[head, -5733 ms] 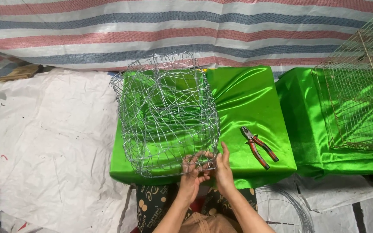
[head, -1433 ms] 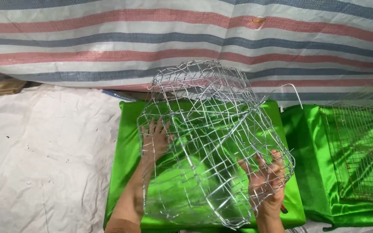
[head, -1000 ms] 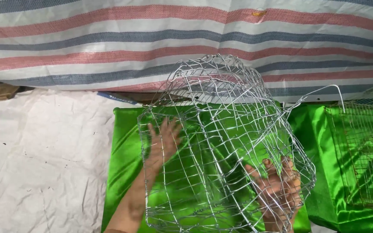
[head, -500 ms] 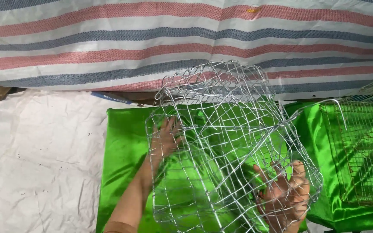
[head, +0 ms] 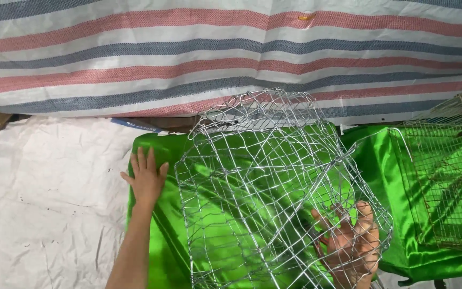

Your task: Inspecting and finishing a wire mesh cage by bending wires and using pliers to trim or secure connections.

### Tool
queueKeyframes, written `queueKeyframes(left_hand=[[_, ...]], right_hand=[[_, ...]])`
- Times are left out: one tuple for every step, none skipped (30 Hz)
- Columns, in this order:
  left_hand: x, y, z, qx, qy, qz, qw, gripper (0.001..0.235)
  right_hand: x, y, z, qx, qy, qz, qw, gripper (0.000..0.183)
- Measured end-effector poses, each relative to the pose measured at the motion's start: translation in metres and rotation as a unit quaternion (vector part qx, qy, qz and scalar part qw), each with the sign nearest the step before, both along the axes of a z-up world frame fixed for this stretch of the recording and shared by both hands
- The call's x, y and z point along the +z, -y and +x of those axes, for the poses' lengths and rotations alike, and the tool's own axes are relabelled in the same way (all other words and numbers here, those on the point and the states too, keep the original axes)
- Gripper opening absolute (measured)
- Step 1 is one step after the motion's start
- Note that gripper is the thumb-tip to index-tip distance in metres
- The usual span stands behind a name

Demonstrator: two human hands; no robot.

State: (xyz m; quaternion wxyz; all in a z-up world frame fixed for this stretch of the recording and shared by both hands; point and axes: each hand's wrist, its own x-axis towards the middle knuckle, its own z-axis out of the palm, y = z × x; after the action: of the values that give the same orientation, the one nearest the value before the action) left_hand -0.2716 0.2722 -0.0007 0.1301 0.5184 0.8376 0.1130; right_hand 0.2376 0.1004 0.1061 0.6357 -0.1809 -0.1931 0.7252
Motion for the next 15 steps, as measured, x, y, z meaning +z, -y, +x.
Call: queueKeyframes(left_hand=[[0.007, 0.010, 0.014, 0.001, -0.001, 0.001, 1.000, 0.067], [0.013, 0.020, 0.028, 0.000, 0.143, 0.060, 0.988, 0.060], [0.020, 0.031, 0.042, -0.002, 0.282, 0.119, 0.952, 0.059], [0.036, 0.050, 0.062, -0.001, 0.281, 0.121, 0.952, 0.059], [0.052, 0.070, 0.082, 0.040, 0.435, 0.117, 0.892, 0.060], [0.068, 0.091, 0.104, 0.080, 0.576, 0.111, 0.806, 0.077], [0.052, 0.096, 0.119, 0.081, 0.575, 0.114, 0.806, 0.077], [0.036, 0.101, 0.132, 0.109, 0.722, 0.158, 0.665, 0.072], [0.021, 0.106, 0.146, 0.130, 0.837, 0.194, 0.494, 0.078], [0.012, 0.105, 0.156, 0.129, 0.837, 0.197, 0.494, 0.078], [0.004, 0.103, 0.167, 0.109, 0.828, 0.178, 0.521, 0.077], [-0.005, 0.101, 0.179, 0.087, 0.818, 0.156, 0.547, 0.076], [-0.008, 0.099, 0.185, 0.085, 0.817, 0.158, 0.548, 0.076], [-0.011, 0.098, 0.191, 0.104, 0.818, 0.164, 0.541, 0.070], [-0.014, 0.097, 0.198, 0.122, 0.819, 0.171, 0.534, 0.076]], right_hand=[[0.006, -0.032, -0.006, 0.003, -0.004, -0.003, 1.000, 0.066], [0.013, -0.061, -0.012, 0.006, -0.009, -0.005, 1.000, 0.066], [0.024, -0.089, -0.018, 0.010, -0.013, -0.007, 1.000, 0.067], [0.023, -0.088, -0.019, 0.012, -0.014, -0.005, 1.000, 0.067], [0.021, -0.088, -0.020, 0.011, 0.010, -0.004, 1.000, 0.066], [0.020, -0.087, -0.021, 0.012, 0.033, -0.002, 0.999, 0.066], [0.010, -0.085, -0.017, 0.015, 0.032, 0.000, 0.999, 0.066], [0.001, -0.085, -0.015, 0.033, -0.006, 0.045, 0.998, 0.058], [-0.009, -0.084, -0.012, 0.050, -0.045, 0.090, 0.994, 0.051], [0.004, -0.083, -0.022, 0.053, -0.046, 0.093, 0.993, 0.051], [0.017, -0.081, -0.031, 0.047, -0.017, 0.167, 0.985, 0.044], [0.030, -0.078, -0.039, 0.037, 0.012, 0.240, 0.970, 0.037], [0.038, -0.068, -0.043, 0.037, 0.011, 0.242, 0.969, 0.037], [0.046, -0.056, -0.047, -0.027, 0.037, 0.148, 0.988, 0.030], [0.054, -0.045, -0.050, -0.093, 0.061, 0.053, 0.992, 0.023]])
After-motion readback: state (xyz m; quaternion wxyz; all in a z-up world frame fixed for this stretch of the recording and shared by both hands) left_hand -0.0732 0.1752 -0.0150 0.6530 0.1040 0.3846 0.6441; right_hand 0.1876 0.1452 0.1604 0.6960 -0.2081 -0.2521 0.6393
